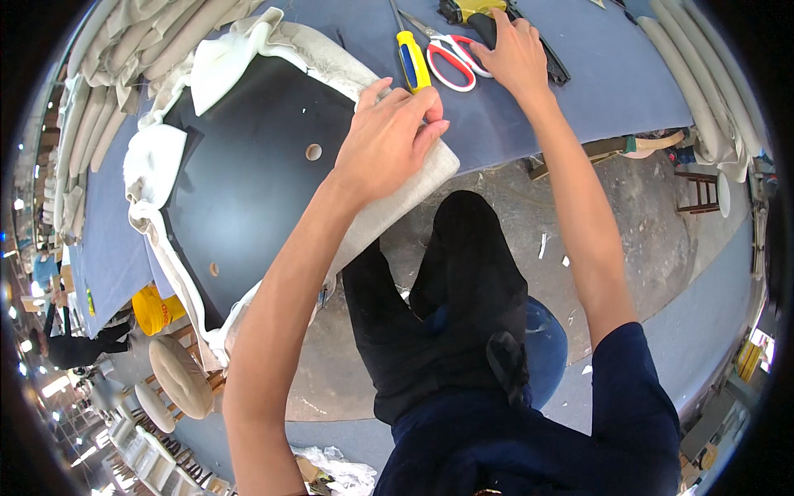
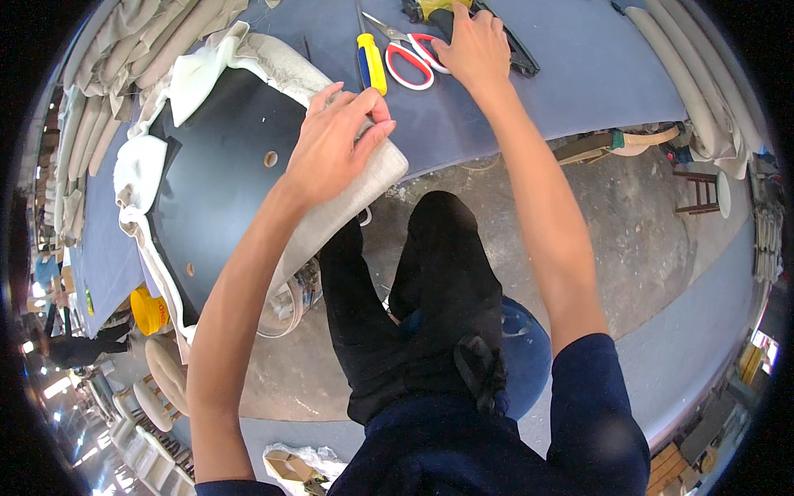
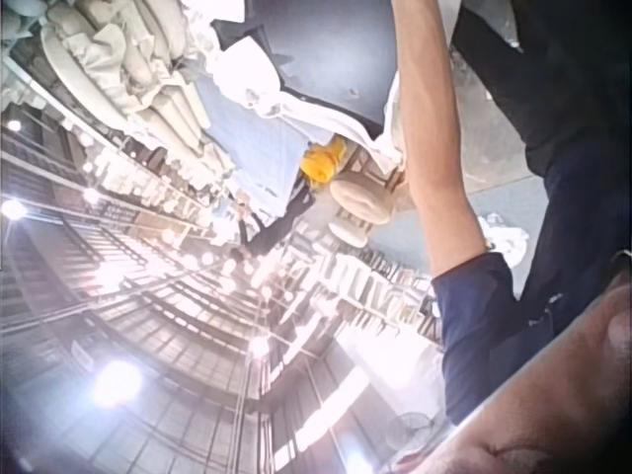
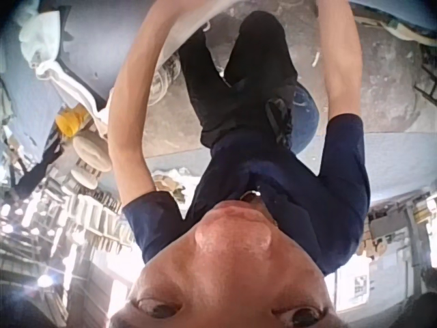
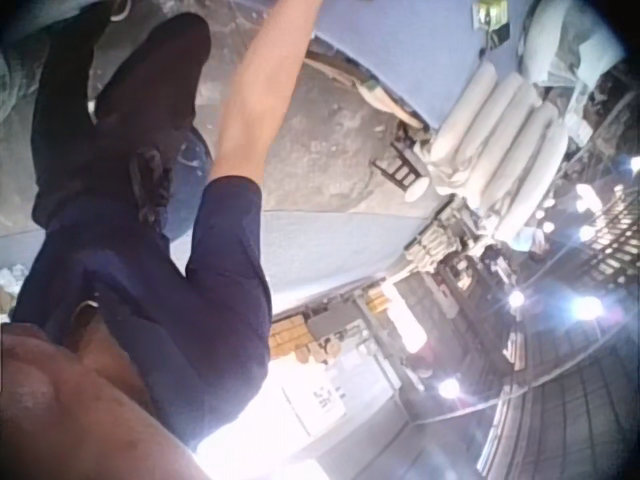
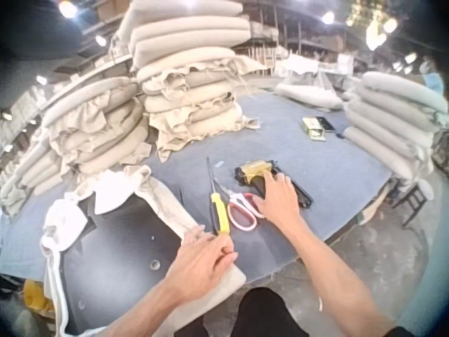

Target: The person wraps fabric around cushion foam pieces, folds and tucks the edges, and secures them using a staple gun. They also use scissors to trim excess fabric and a screwdriver to adjust or remove staples. The process is repeated for multiple cushion pieces on a workbench.

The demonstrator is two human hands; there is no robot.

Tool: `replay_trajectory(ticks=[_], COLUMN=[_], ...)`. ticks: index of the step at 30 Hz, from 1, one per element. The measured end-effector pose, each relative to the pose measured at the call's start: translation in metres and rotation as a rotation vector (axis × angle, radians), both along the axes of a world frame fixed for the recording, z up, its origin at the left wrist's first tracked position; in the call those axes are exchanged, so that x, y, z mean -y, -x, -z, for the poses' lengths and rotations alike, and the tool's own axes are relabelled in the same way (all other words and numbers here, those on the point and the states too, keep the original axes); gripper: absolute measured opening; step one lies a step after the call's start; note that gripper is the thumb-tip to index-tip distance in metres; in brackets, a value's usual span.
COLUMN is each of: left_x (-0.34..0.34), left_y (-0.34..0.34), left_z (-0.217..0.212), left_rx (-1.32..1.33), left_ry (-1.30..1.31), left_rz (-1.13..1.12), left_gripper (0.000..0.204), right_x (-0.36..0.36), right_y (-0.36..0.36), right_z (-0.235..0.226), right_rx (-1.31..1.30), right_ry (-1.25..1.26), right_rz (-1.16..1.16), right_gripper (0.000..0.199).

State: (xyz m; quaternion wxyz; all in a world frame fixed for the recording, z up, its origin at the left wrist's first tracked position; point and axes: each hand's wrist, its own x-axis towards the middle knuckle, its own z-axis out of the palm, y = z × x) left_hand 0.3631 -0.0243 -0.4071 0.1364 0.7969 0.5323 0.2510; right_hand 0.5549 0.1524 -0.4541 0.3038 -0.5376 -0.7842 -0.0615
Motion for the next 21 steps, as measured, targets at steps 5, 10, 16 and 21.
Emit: replay_trajectory(ticks=[5, 10, 16, 21], left_x=[-0.002, -0.002, -0.001, -0.003], left_y=[-0.002, 0.005, 0.004, 0.003], left_z=[0.005, 0.006, 0.01, 0.012], left_rx=[-0.006, 0.027, 0.064, 0.048], left_ry=[-0.168, -0.06, -0.082, -0.104], left_rz=[-0.029, -0.074, -0.071, -0.078], left_gripper=[0.014, 0.014, 0.016, 0.016], right_x=[-0.042, 0.059, 0.19, 0.217], right_y=[-0.031, -0.058, -0.052, -0.04], right_z=[-0.038, -0.105, -0.12, -0.11], right_rx=[-0.096, -0.597, -1.006, -0.964], right_ry=[0.328, 0.555, 0.955, 0.966], right_rz=[-0.14, -0.254, -0.219, -0.268], right_gripper=[0.041, 0.039, 0.025, 0.027])
